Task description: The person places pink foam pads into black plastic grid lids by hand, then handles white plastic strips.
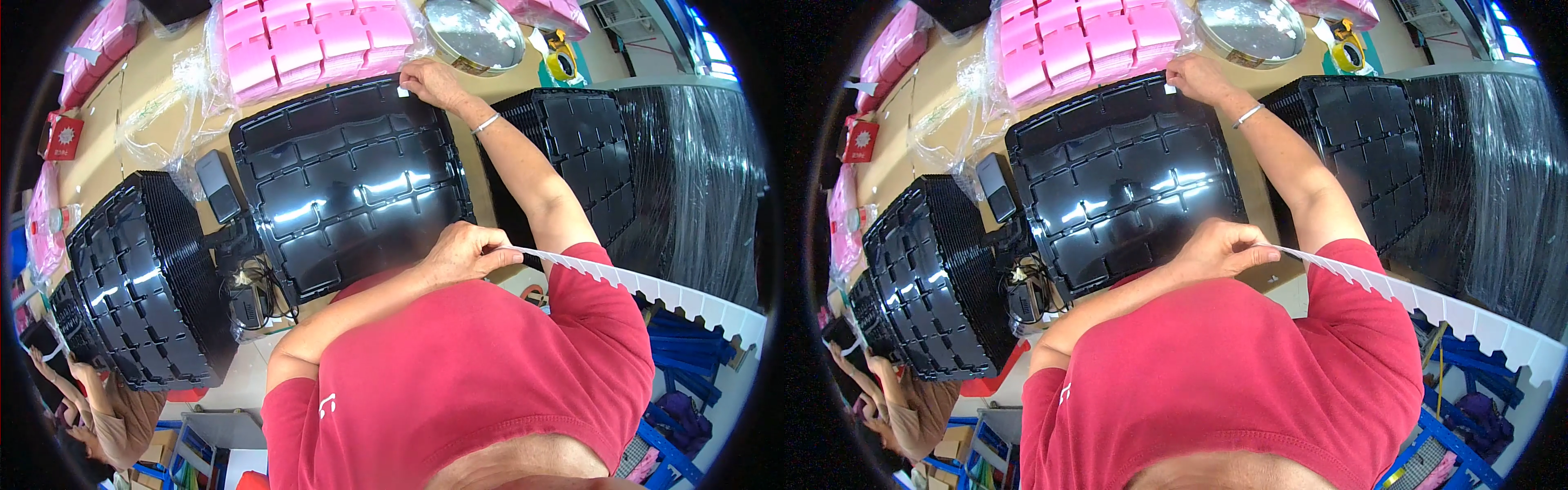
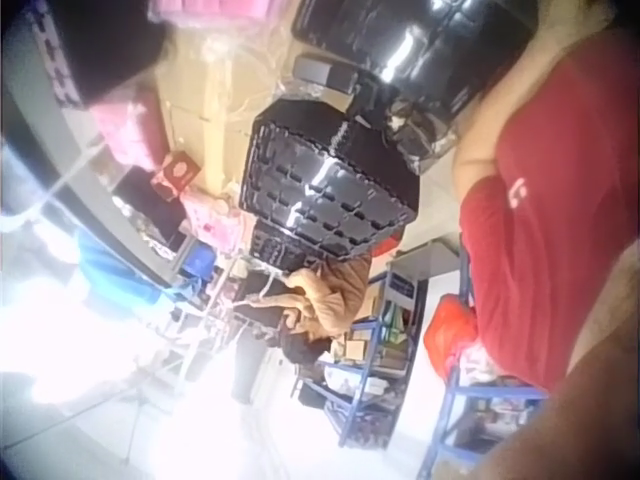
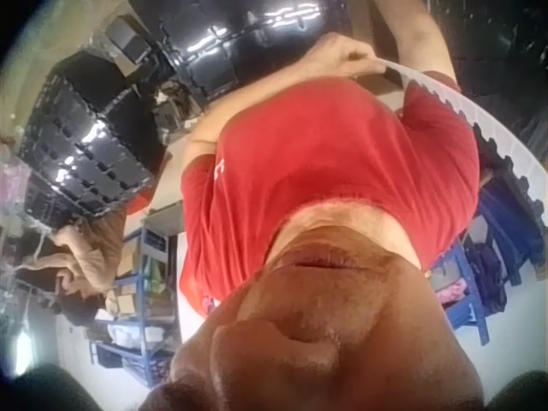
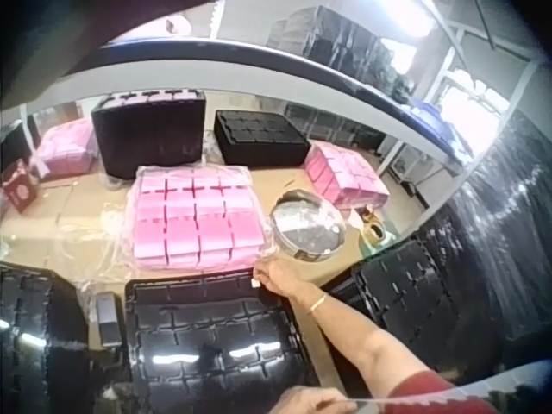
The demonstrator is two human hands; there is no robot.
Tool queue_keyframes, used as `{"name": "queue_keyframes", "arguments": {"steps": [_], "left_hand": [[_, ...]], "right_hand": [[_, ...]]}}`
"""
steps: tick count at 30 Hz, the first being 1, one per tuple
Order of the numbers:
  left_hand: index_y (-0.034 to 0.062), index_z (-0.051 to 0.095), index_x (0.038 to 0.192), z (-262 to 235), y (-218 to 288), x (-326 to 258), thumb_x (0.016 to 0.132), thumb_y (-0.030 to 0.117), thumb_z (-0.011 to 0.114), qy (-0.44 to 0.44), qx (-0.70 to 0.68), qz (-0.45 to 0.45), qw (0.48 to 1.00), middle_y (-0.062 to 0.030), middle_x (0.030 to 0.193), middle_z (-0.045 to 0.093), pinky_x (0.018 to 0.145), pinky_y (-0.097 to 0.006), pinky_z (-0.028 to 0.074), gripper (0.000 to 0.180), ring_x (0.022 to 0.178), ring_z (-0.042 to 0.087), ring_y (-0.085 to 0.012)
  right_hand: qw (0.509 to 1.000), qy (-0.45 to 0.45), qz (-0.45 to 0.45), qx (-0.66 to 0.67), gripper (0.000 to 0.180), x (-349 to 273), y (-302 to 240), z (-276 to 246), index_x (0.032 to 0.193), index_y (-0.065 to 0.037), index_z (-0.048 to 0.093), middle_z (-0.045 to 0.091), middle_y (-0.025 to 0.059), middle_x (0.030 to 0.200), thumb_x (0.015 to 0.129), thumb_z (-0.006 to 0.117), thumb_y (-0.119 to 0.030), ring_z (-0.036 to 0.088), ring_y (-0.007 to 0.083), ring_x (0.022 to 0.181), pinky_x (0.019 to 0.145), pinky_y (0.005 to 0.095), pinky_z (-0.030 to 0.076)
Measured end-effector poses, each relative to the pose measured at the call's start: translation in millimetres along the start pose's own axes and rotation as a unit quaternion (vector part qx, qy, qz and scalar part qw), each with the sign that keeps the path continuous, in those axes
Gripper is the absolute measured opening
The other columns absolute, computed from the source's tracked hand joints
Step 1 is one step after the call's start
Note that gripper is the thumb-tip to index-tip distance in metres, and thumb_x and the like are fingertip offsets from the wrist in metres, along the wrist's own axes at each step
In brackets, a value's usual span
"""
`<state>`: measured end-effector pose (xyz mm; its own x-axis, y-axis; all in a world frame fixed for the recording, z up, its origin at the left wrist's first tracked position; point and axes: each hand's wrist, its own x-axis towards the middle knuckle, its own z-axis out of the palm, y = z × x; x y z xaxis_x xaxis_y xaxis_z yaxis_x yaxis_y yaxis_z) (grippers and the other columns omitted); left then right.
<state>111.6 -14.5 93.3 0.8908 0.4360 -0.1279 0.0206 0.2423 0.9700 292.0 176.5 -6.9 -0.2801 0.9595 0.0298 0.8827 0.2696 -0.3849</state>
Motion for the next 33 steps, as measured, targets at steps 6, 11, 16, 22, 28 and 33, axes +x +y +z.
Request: {"name": "queue_keyframes", "arguments": {"steps": [6,11,16,22,28,33], "left_hand": [[0.0050,0.071,0.083,2.2,-4.8,4.3,0.086,0.030,0.070,0.013,0.015,0.045,0.999,-0.0042,0.066,0.066,0.056,-0.028,0.045,0.025,0.061,0.060,-0.0103],[0.0052,0.071,0.084,4.4,-5.5,1.4,0.087,0.029,0.070,0.015,0.033,0.058,0.998,-0.0045,0.068,0.067,0.055,-0.028,0.046,0.024,0.061,0.061,-0.0109],[0.0105,0.074,0.087,4.3,0.8,-8.4,0.084,0.030,0.070,0.125,0.022,0.085,0.988,-0.0088,0.068,0.067,0.054,-0.032,0.046,0.020,0.057,0.063,-0.0199],[0.0044,0.074,0.087,0.2,-0.4,-6.5,0.084,0.016,0.071,0.225,-0.023,0.061,0.972,0.0011,0.073,0.068,0.059,-0.021,0.045,0.013,0.065,0.058,-0.0037],[0.0017,0.069,0.103,1.4,-10.5,3.6,0.085,0.015,0.072,0.184,-0.205,0.063,0.959,-0.0034,0.087,0.071,0.068,-0.021,0.049,0.022,0.078,0.063,-0.0066],[-0.0008,0.064,0.110,17.9,-14.8,0.4,0.085,0.006,0.070,0.164,-0.182,0.102,0.964,-0.0065,0.097,0.070,0.079,-0.023,0.051,0.027,0.085,0.064,-0.0090]], "right_hand": [[0.977,0.161,-0.099,-0.102,0.008,-15.3,-3.9,28.6,0.085,-0.004,0.059,0.060,0.0099,0.087,0.078,0.060,-0.005,0.057,0.0290,0.086,0.075,0.0383,0.049],[0.960,0.229,-0.138,-0.082,0.008,-24.7,-21.9,4.7,0.089,-0.003,0.058,0.057,0.0110,0.086,0.081,0.059,-0.004,0.055,0.0313,0.084,0.074,0.0393,0.047],[0.957,0.288,0.001,-0.030,0.010,-111.6,-70.3,-38.5,0.090,-0.003,0.056,0.058,0.0131,0.087,0.082,0.062,-0.002,0.055,0.0336,0.083,0.072,0.0400,0.046],[0.976,0.146,0.151,-0.054,0.012,-273.2,-110.5,-54.1,0.094,-0.004,0.055,0.059,0.0152,0.087,0.084,0.056,0.001,0.061,0.0377,0.081,0.067,0.0433,0.049],[0.966,0.070,0.243,-0.049,0.013,-375.4,-147.4,-48.1,0.094,-0.004,0.048,0.056,0.0167,0.086,0.083,0.052,0.003,0.059,0.0399,0.078,0.063,0.0456,0.050],[0.830,0.011,0.530,-0.171,0.036,-445.7,-118.1,10.3,0.116,-0.006,0.052,0.063,0.0191,0.096,0.081,0.050,0.004,0.064,0.0385,0.083,0.069,0.0464,0.052]]}}
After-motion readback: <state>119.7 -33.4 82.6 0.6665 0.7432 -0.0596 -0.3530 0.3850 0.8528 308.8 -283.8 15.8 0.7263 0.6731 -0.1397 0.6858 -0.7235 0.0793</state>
